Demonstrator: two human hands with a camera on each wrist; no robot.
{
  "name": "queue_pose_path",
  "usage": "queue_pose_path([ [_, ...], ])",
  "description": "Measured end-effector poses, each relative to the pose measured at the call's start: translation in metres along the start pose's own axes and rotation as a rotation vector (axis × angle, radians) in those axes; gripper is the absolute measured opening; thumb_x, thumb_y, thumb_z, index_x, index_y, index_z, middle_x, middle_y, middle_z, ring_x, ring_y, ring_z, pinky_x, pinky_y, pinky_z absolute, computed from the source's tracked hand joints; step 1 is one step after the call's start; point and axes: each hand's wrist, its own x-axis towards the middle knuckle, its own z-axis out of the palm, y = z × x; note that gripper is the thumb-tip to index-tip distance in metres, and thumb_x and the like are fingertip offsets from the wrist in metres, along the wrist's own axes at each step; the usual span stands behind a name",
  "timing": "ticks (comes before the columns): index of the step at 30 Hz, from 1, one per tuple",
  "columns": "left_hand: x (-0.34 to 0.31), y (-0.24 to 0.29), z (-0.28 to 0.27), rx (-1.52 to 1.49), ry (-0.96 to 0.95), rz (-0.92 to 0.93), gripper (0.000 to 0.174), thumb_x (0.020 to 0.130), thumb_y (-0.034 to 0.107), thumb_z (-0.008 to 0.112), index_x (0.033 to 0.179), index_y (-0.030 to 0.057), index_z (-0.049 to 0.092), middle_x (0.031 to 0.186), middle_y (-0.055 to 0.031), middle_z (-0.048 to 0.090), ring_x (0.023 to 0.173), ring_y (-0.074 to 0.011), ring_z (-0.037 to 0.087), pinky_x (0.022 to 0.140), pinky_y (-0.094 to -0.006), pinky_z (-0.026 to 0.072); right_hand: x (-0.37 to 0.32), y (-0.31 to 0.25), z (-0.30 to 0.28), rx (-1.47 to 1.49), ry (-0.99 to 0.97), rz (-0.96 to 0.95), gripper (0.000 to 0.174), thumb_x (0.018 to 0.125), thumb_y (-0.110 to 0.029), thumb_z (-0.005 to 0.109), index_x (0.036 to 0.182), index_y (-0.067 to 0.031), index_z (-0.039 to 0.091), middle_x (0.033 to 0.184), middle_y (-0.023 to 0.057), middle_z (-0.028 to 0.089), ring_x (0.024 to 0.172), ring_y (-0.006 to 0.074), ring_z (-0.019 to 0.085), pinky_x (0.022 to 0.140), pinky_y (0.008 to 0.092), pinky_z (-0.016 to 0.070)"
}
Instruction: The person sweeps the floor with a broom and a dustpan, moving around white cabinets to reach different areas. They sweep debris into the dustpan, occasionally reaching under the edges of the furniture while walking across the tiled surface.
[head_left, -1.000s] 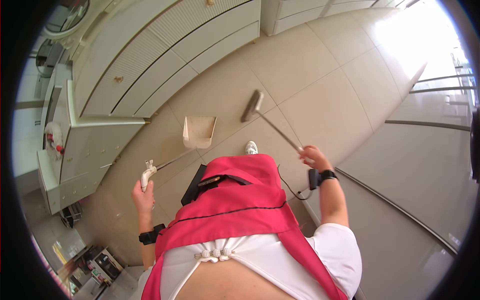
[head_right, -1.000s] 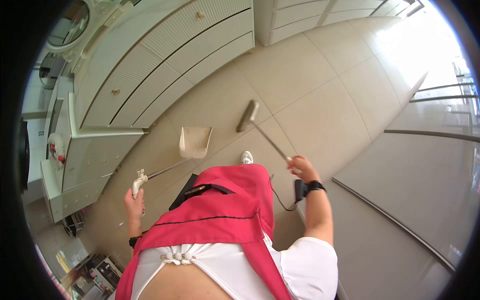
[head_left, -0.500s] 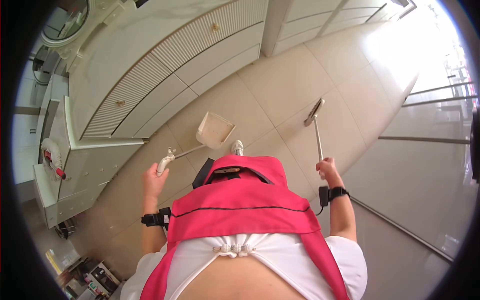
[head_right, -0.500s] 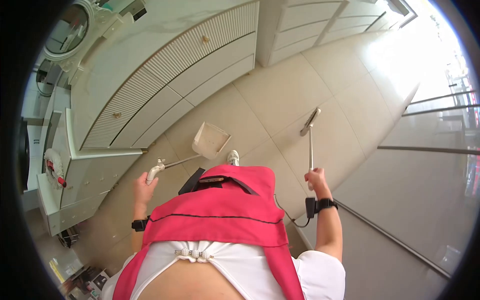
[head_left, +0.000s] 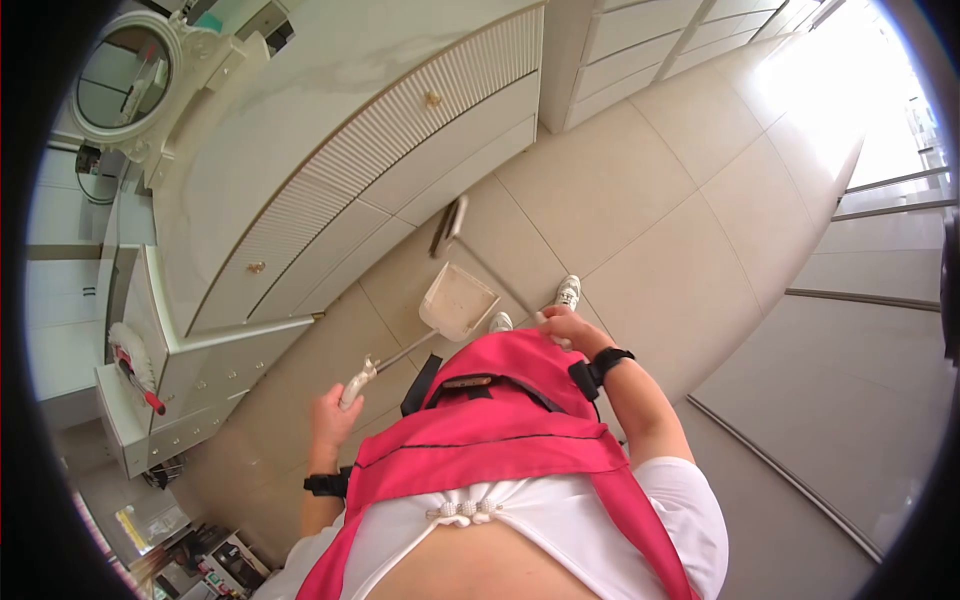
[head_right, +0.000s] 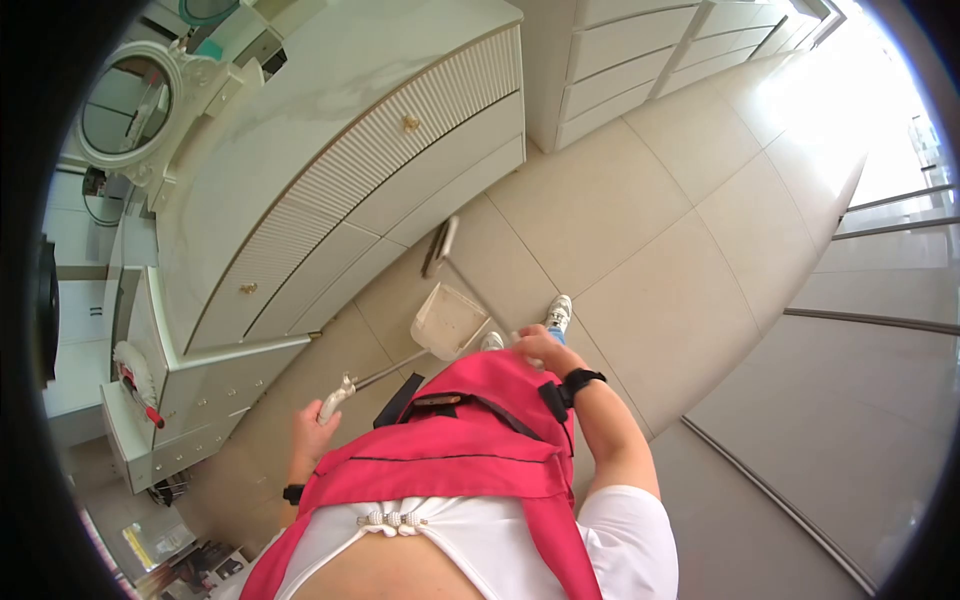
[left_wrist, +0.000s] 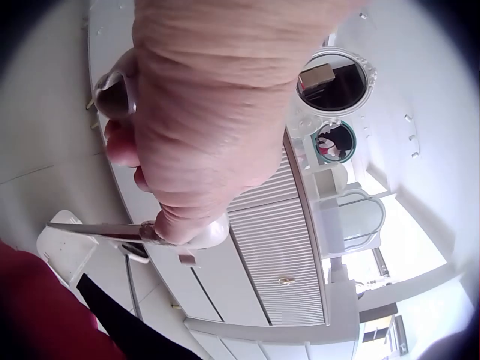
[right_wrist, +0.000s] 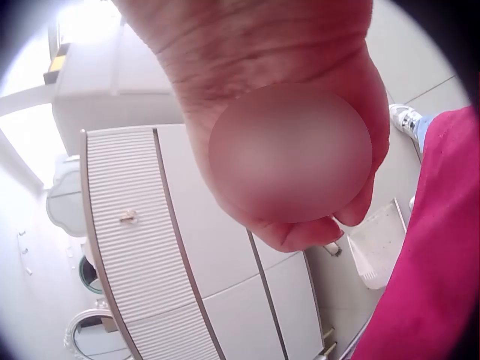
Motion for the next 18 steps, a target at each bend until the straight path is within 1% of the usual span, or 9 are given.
queue_pose_path([
  [3, -0.002, 0.007, 0.014, 0.001, -0.008, -0.088, 0.027, 0.072, 0.018, 0.069, 0.069, 0.0008, 0.048, 0.052, -0.0118, 0.041, 0.050, -0.0136, 0.037, 0.046, -0.0332, 0.0369, 0.066, 0.000, 0.015, -0.097, -0.077, -0.037, 0.024, 0.059, -0.002, 0.062, 0.082, 0.0038, 0.062, 0.061, 0.0075, 0.057, 0.048, 0.0169, 0.052, 0.039, 0.0308, 0.0374],
  [4, 0.013, 0.001, 0.027, 0.019, -0.020, -0.132, 0.027, 0.073, 0.018, 0.069, 0.069, 0.0007, 0.048, 0.053, -0.0120, 0.042, 0.050, -0.0129, 0.037, 0.047, -0.0326, 0.0368, 0.107, 0.003, 0.019, -0.130, -0.133, -0.041, 0.022, 0.057, -0.002, 0.062, 0.078, 0.0037, 0.062, 0.059, 0.0079, 0.056, 0.047, 0.0176, 0.052, 0.039, 0.0315, 0.0373],
  [5, 0.070, -0.015, 0.066, 0.013, 0.016, -0.169, 0.027, 0.073, 0.017, 0.068, 0.068, 0.0007, 0.047, 0.052, -0.0113, 0.042, 0.050, -0.0122, 0.036, 0.046, -0.0321, 0.0365, 0.200, -0.014, 0.011, -0.207, -0.181, -0.050, 0.020, 0.057, -0.002, 0.062, 0.076, 0.0036, 0.062, 0.058, 0.0082, 0.056, 0.048, 0.0179, 0.053, 0.039, 0.0316, 0.0375],
  [7, 0.081, -0.010, 0.078, 0.007, 0.028, -0.225, 0.027, 0.074, 0.017, 0.068, 0.068, 0.0007, 0.047, 0.052, -0.0101, 0.042, 0.051, -0.0108, 0.036, 0.046, -0.0311, 0.0360, 0.240, -0.030, 0.009, -0.326, -0.247, -0.032, 0.016, 0.056, -0.003, 0.063, 0.070, 0.0036, 0.061, 0.056, 0.0089, 0.055, 0.049, 0.0184, 0.054, 0.040, 0.0318, 0.0378],
  [8, 0.095, -0.008, 0.087, 0.006, 0.057, -0.253, 0.026, 0.074, 0.016, 0.067, 0.067, 0.0007, 0.047, 0.052, -0.0085, 0.042, 0.051, -0.0102, 0.036, 0.046, -0.0307, 0.0357, 0.269, -0.032, 0.006, -0.341, -0.253, -0.057, 0.033, 0.055, -0.003, 0.064, 0.086, 0.0056, 0.063, 0.059, 0.0101, 0.057, 0.051, 0.0195, 0.055, 0.042, 0.0326, 0.0401],
  [11, 0.099, -0.006, 0.094, -0.034, 0.136, -0.315, 0.023, 0.075, 0.015, 0.066, 0.067, 0.0009, 0.049, 0.052, -0.0036, 0.043, 0.051, -0.0081, 0.037, 0.044, -0.0293, 0.0349, 0.296, -0.029, -0.014, -0.175, -0.125, 0.053, 0.051, 0.055, -0.002, 0.065, 0.105, 0.0062, 0.060, 0.068, 0.0114, 0.060, 0.054, 0.0203, 0.057, 0.044, 0.0340, 0.0426],
  [12, 0.169, -0.019, 0.113, -0.065, 0.161, -0.347, 0.022, 0.075, 0.014, 0.066, 0.067, 0.0011, 0.049, 0.052, -0.0019, 0.043, 0.051, -0.0075, 0.037, 0.044, -0.0288, 0.0345, 0.370, -0.049, -0.034, -0.097, -0.055, 0.083, 0.067, 0.056, -0.001, 0.065, 0.121, 0.0056, 0.051, 0.081, 0.0136, 0.062, 0.061, 0.0204, 0.059, 0.048, 0.0335, 0.0452],
  [14, 0.165, -0.026, 0.116, -0.117, 0.199, -0.384, 0.020, 0.076, 0.013, 0.065, 0.068, 0.0014, 0.051, 0.053, 0.0004, 0.043, 0.051, -0.0062, 0.038, 0.043, -0.0276, 0.0339, 0.382, -0.021, -0.060, 0.058, 0.037, 0.105, 0.063, 0.058, 0.001, 0.064, 0.119, 0.0052, 0.052, 0.085, 0.0127, 0.061, 0.065, 0.0189, 0.059, 0.050, 0.0320, 0.0457],
  [18, 0.147, -0.032, 0.118, -0.189, 0.298, -0.478, 0.017, 0.079, 0.012, 0.063, 0.071, 0.0019, 0.052, 0.054, 0.0013, 0.045, 0.046, -0.0055, 0.040, 0.041, -0.0260, 0.0334, 0.323, -0.003, -0.126, 0.274, 0.150, 0.141, 0.052, 0.062, 0.002, 0.061, 0.113, 0.0016, 0.053, 0.080, 0.0076, 0.056, 0.061, 0.0165, 0.056, 0.049, 0.0294, 0.0454],
])
